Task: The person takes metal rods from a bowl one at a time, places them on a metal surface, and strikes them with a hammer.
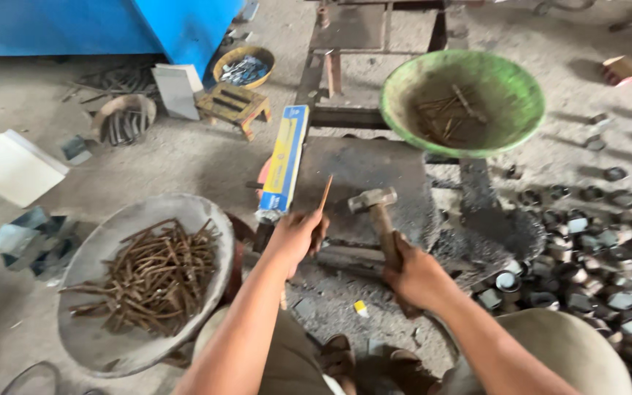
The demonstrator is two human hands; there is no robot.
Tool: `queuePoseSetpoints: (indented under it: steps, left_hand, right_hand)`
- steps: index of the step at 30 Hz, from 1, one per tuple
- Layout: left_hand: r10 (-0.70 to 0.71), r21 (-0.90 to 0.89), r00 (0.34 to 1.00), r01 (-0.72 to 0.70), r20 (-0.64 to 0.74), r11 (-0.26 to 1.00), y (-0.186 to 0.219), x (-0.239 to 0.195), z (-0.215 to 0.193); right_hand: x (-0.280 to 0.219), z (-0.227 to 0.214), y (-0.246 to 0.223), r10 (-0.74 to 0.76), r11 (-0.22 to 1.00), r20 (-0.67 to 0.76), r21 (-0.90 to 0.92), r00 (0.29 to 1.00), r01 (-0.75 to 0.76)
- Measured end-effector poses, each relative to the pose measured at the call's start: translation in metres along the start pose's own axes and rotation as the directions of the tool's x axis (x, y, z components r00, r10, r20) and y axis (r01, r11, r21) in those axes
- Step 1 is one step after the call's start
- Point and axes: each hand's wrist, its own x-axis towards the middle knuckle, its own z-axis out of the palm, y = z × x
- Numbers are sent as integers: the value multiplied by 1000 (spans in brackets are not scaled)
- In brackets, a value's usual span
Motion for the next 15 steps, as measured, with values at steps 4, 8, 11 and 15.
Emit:
queuePoseSetpoints:
  steps: [4,8,11,15]
  left_hand:
    - [101,66,983,-112,152,991,89,58,59]
    - [181,439,976,-217,123,872,139,91,68]
    - [315,556,947,-293,59,777,123,80,33]
    - [540,758,840,-318,-53,569,64,16,-56]
  right_hand:
    - [-2,-5,-7,261,946,214,135,941,-293]
    - [-9,-16,-16,266,954,226,79,937,-290]
    - [-7,-16,-3,289,952,243,32,926,-305]
    - [0,4,39,91,994,145,-72,985,-81]
